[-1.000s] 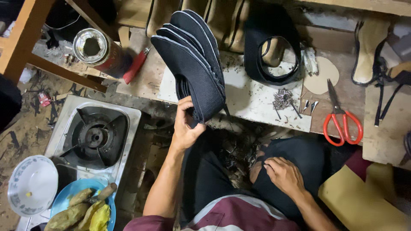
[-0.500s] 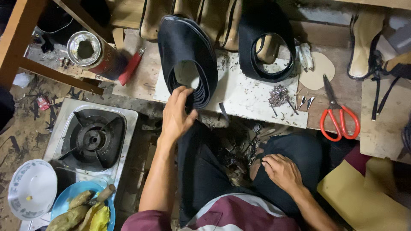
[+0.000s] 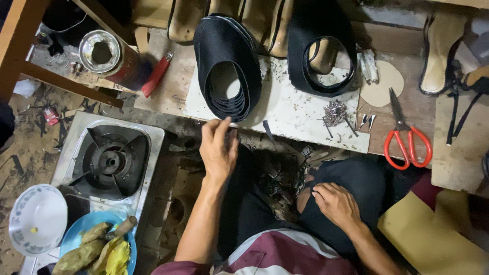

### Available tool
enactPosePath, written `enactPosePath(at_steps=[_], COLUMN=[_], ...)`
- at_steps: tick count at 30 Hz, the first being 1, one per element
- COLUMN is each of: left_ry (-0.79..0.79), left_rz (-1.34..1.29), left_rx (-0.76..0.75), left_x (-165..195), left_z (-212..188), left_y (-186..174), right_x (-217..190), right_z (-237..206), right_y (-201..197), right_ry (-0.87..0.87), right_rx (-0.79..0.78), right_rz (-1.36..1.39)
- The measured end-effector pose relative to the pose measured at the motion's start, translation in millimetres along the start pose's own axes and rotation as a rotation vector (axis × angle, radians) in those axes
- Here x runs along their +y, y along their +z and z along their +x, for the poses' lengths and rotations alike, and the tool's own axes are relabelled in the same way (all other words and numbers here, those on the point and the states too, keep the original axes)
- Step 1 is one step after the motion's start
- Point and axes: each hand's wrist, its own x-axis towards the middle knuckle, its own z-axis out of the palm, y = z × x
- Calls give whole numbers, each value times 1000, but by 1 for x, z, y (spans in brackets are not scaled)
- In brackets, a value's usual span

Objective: The person sits on the floor of a shoe workshop and uses red-handled scissors to trim excess black fabric from shoe upper components. They rotate each upper while cutting along the edge, set finished uppers on the workbench, and stack completed pieces together.

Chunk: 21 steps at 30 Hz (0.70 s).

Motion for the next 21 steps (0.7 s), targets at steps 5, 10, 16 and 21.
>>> enactPosePath(at_steps=[5, 10, 16, 21], left_ry=[15, 23, -13, 28], left_rz=[-36, 31, -15, -210], left_rx=[-85, -114, -34, -145], left_x=[-1, -4, 6, 38], left_z=[-7, -5, 1, 4], left_y=[3, 6, -3, 0], right_x=[1, -1, -9, 9], right_z=[-1, -4, -8, -15], right_y=[4, 4, -18, -68], right_ry=[9, -1, 32, -5], right_rx=[-28, -16, 99, 399], right_rz=[-17, -17, 217, 136])
